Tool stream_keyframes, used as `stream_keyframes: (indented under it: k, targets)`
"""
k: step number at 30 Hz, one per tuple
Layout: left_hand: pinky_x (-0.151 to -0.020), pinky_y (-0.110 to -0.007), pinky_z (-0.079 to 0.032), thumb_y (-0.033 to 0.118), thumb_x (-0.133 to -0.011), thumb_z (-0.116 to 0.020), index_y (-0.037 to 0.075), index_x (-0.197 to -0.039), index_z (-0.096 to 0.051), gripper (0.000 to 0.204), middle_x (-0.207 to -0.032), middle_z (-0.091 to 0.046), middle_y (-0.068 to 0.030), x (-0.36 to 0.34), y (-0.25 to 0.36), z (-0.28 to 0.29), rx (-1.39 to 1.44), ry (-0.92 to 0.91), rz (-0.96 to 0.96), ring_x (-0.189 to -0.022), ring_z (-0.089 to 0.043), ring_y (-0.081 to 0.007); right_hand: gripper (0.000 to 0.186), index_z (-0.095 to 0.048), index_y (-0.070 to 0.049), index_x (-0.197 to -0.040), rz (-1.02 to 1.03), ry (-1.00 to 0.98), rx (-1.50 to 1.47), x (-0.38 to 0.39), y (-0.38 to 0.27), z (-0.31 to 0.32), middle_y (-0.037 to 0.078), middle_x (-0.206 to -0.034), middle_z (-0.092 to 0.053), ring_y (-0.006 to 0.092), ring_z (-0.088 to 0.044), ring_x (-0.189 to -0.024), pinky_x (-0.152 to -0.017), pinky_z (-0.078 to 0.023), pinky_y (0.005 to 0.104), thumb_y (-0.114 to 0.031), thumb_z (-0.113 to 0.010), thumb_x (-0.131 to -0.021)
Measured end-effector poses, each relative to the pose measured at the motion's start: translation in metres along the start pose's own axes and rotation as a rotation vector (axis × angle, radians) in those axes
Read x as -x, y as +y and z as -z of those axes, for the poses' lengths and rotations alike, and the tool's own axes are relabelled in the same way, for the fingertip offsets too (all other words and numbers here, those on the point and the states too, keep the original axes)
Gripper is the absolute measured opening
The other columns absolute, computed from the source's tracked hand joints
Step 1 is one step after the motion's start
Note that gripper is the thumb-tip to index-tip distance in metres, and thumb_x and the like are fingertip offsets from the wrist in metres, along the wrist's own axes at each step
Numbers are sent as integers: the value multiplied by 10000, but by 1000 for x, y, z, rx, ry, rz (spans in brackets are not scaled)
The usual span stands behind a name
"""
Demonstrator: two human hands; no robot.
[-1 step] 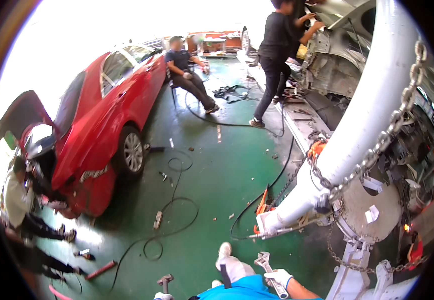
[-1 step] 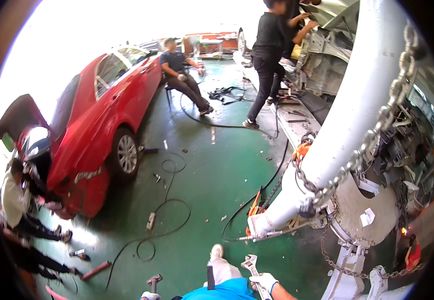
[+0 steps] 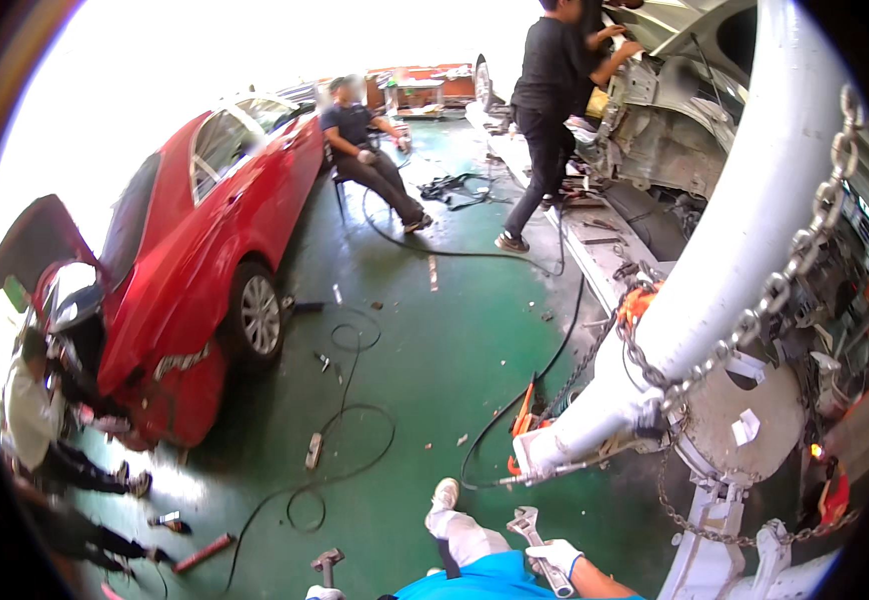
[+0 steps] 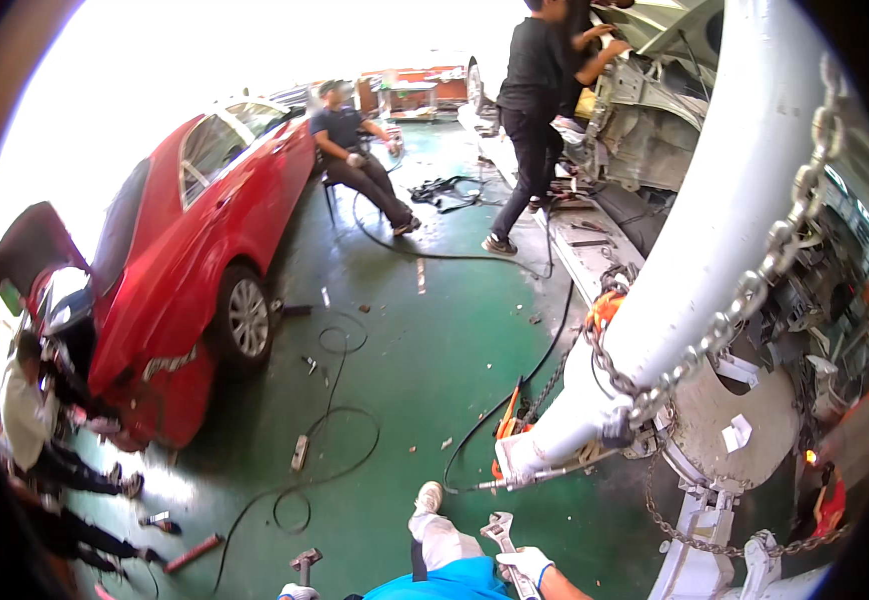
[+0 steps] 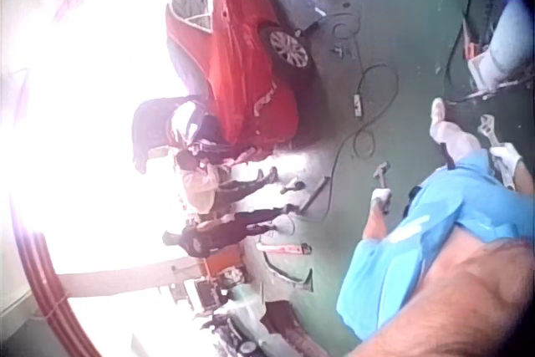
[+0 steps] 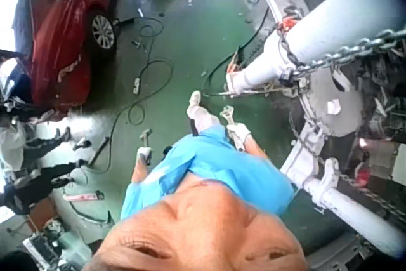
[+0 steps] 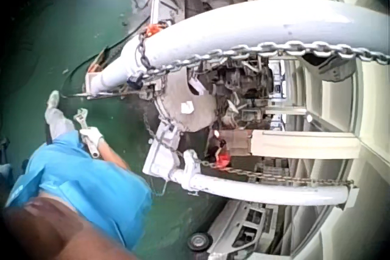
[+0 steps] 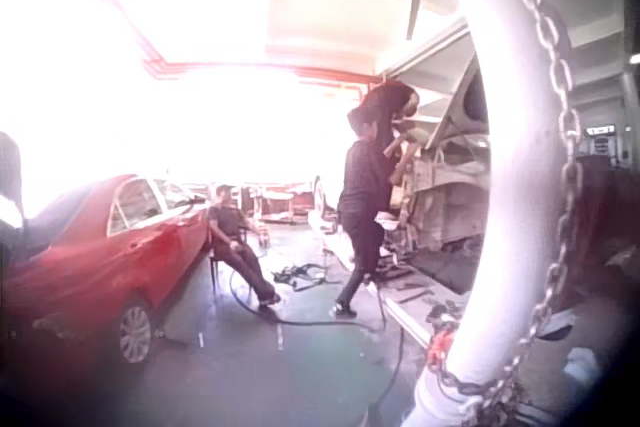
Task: The person works on a car body in a repair shop, using a hammer and metal bar to straighten a bent section of the vehicle's frame. Another person is seen welding nearby. The person repeatedly strikes the metal to reshape it.
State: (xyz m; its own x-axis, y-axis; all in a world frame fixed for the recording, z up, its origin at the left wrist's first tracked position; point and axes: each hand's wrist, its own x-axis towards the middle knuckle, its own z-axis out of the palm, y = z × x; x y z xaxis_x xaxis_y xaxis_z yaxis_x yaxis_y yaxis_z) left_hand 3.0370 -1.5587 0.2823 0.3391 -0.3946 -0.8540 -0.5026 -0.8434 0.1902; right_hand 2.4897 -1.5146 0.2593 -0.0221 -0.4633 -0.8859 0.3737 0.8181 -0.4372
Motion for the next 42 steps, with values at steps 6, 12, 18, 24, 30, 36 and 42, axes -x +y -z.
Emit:
stream_keyframes:
  k: [6,12,18,24,30,36,42]
  targets:
    - [-449,-422,-486,236,-863,-668,19,-716,-669,262,-603,-603,-92,-114,216,31,-79,-64,-139,-493,-594,-240,275,-771,-2,-918,1,171,247,-135,-96,-57,106,-809,-750,203,-691,-620,-579,-562,340,-245,-860,-823]
    - [-451,-419,-487,232,-866,-667,20,-708,-668,264,-598,-603,-89,-146,398,38,-153,-204,-238,-495,-597,-237,515,-756,-4,-930,127,331,532,-209,-198,-76,105,-880,-748,190,-701,-831,-743,-566,356,-511,-786,-842]
    - [-453,-417,-488,228,-869,-667,21,-700,-666,267,-594,-602,-86,-206,551,63,-210,-244,-297,-498,-600,-235,265,-727,-79,-808,185,190,-254,-215,-305,-116,46,-694,-683,193,-621,-607,-560,-475,377,-329,-792,-864]
    - [-455,-414,-489,223,-872,-666,22,-692,-665,270,-589,-601,-83,-269,700,94,-334,-307,-373,-501,-603,-232,403,-565,-192,-637,-125,101,-716,-280,-355,-119,17,-535,-535,215,-466,-445,-416,-300,370,-425,-612,-962]
    - [-457,-411,-490,219,-875,-666,23,-684,-663,273,-585,-600,-80,-322,792,125,-392,-391,-501,-504,-606,-230,356,-591,-152,-695,-64,203,-755,-335,-380,-112,24,-523,-510,200,-425,-394,-377,-295,369,-405,-653,-937]
    - [-599,-363,-533,180,-862,-662,-8,-886,-699,194,-792,-679,-113,-330,919,69,-822,-311,-428,-693,-663,-219,315,-713,-92,-793,96,245,-517,-361,-394,-98,51,-683,-658,226,-604,-591,-533,-457,389,-373,-676,-931]
    - [-428,-367,-476,183,-790,-721,19,-714,-657,193,-613,-619,-88,-265,1049,-30,-759,-348,-450,-484,-605,-192,291,-719,-62,-818,11,451,-822,-358,-466,-85,74,-683,-668,227,-621,-568,-523,-491,411,-340,-721,-906]
